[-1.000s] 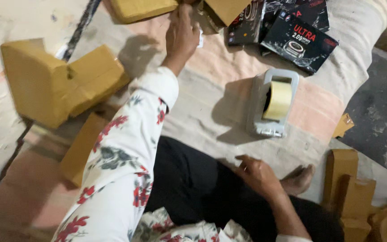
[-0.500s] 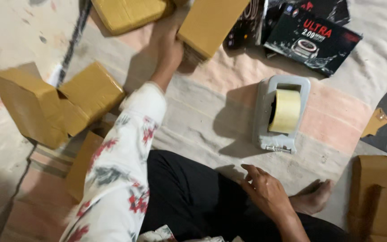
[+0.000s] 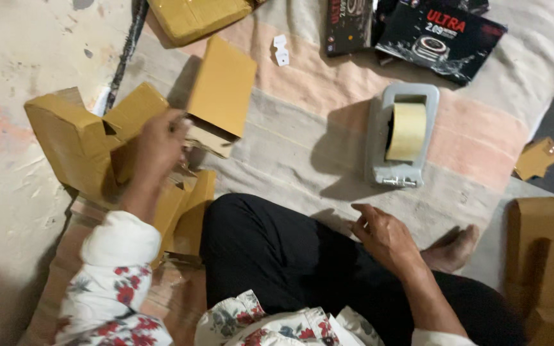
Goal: The person sits on the floor and packs smartwatch boxes into small cardboard shipping boxes. They fold the flaps of the shipping boxes and seal them using a tape dispenser.
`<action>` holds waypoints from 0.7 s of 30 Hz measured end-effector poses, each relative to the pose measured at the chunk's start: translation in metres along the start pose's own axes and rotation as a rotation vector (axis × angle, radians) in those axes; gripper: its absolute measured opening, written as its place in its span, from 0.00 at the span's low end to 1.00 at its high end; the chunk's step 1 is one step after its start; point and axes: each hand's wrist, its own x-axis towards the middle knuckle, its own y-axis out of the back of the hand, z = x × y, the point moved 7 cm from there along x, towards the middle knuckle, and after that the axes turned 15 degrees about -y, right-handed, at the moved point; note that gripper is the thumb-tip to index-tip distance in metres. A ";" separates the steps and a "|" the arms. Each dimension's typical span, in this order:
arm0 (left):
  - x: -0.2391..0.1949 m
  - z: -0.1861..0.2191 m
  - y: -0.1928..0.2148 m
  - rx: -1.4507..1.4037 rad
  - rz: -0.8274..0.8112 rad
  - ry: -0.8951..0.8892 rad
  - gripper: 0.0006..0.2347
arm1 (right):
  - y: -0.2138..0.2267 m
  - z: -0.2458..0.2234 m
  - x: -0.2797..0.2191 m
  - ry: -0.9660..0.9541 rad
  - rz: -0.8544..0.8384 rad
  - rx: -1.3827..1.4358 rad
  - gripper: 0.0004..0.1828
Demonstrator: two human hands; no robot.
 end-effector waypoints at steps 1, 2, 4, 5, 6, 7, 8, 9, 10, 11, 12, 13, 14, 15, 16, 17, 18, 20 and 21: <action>-0.002 0.020 -0.012 0.061 0.009 -0.154 0.11 | 0.002 -0.001 0.001 0.030 0.030 -0.001 0.22; -0.004 0.040 -0.017 0.121 0.018 -0.307 0.12 | 0.002 -0.003 0.000 0.060 0.059 -0.002 0.22; -0.005 0.068 -0.010 0.321 0.011 -0.515 0.14 | 0.002 -0.003 -0.002 0.056 0.075 -0.021 0.22; -0.002 0.083 -0.002 0.421 0.012 -0.621 0.16 | 0.003 -0.004 -0.003 0.054 0.087 -0.031 0.22; 0.008 0.083 0.001 0.526 -0.124 -0.513 0.13 | 0.004 -0.004 -0.005 0.055 0.084 -0.037 0.22; 0.018 0.082 0.009 0.634 -0.261 -0.404 0.11 | 0.004 -0.005 -0.006 0.057 0.082 -0.037 0.22; 0.021 0.100 0.024 0.694 -0.259 -0.552 0.12 | 0.006 -0.005 -0.006 0.060 0.079 -0.037 0.22; 0.024 0.118 0.038 0.758 -0.258 -0.704 0.15 | 0.005 -0.004 -0.004 0.016 0.059 -0.038 0.22; 0.034 0.128 0.045 0.800 -0.297 -0.731 0.14 | 0.005 -0.002 -0.001 -0.027 0.038 -0.038 0.23; 0.043 0.136 0.047 0.837 -0.344 -0.752 0.13 | 0.003 0.002 -0.001 -0.075 0.009 -0.040 0.24; 0.051 0.141 0.045 0.874 -0.392 -0.774 0.12 | 0.004 0.001 -0.001 -0.052 0.023 -0.040 0.24; 0.059 0.147 0.041 0.860 -0.413 -0.833 0.12 | 0.005 0.001 0.000 -0.028 0.038 -0.038 0.24; 0.069 0.151 0.033 0.846 -0.433 -0.892 0.11 | 0.005 0.001 0.000 -0.003 0.052 -0.037 0.24; 0.080 0.155 0.024 0.835 -0.448 -0.959 0.11 | 0.003 0.003 0.000 -0.028 0.043 -0.035 0.24; 0.087 0.153 0.010 0.989 -0.480 -1.037 0.08 | 0.001 0.006 0.001 -0.053 0.034 -0.032 0.25; 0.094 0.147 -0.008 1.138 -0.510 -1.112 0.06 | 0.000 0.009 0.001 -0.081 0.023 -0.034 0.25; 0.102 0.139 -0.025 1.290 -0.538 -1.184 0.06 | -0.001 0.009 0.003 -0.072 0.028 -0.028 0.25; 0.131 0.122 -0.044 1.419 -0.453 -1.119 0.05 | -0.001 0.014 0.003 -0.060 0.034 -0.035 0.24; 0.146 0.114 -0.054 1.485 -0.414 -1.082 0.06 | -0.001 0.014 0.003 -0.048 0.042 -0.041 0.23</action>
